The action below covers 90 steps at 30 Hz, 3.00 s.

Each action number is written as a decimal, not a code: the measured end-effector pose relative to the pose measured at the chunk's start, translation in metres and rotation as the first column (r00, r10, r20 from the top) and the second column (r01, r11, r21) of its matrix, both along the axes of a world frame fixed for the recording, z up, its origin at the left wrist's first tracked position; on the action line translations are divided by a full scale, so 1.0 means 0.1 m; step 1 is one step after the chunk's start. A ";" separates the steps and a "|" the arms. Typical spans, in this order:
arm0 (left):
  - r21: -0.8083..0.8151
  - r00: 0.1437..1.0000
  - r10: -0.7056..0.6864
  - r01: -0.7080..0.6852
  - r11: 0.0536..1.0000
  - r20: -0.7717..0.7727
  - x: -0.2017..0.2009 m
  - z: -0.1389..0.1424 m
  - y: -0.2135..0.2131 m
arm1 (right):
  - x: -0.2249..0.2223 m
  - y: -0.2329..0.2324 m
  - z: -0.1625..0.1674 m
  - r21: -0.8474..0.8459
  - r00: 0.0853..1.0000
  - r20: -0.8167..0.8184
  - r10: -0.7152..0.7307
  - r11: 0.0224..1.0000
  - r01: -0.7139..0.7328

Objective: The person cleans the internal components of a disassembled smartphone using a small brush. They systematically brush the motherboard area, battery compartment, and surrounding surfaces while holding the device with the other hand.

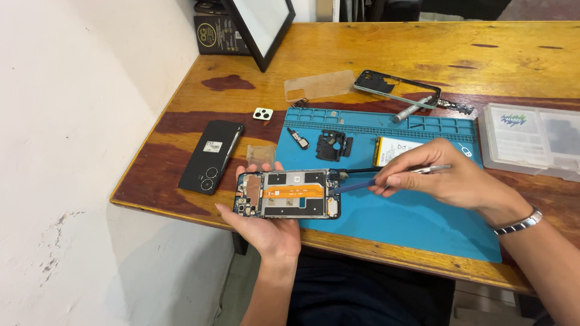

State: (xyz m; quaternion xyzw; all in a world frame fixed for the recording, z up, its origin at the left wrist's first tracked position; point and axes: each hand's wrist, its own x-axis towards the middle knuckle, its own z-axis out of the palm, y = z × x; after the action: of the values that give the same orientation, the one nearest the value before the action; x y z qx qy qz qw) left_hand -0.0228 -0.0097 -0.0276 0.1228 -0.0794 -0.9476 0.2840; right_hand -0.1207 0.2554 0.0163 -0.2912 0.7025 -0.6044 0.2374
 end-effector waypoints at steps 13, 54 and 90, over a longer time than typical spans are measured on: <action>-0.411 0.997 -0.060 0.075 0.909 0.047 0.08 0.06 0.09 | 0.11 -0.21 0.28 0.439 0.653 -0.755 0.056 0.783 0.441; -0.780 0.981 -0.159 -0.011 -0.626 0.114 0.12 0.21 0.28 | 0.10 0.15 0.70 0.770 0.916 -0.396 0.062 0.566 0.294; -0.763 0.990 -0.136 -0.052 -0.644 0.047 0.14 0.19 0.27 | 0.09 0.00 0.56 0.786 0.930 -0.362 0.064 0.558 0.268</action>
State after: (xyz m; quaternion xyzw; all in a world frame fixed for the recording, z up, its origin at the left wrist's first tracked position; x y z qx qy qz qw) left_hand -0.0093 0.0168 -0.0090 -0.2586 -0.8826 -0.3455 0.1867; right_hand -0.1113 0.2549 0.0720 -0.2071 0.9486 -0.1568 0.1806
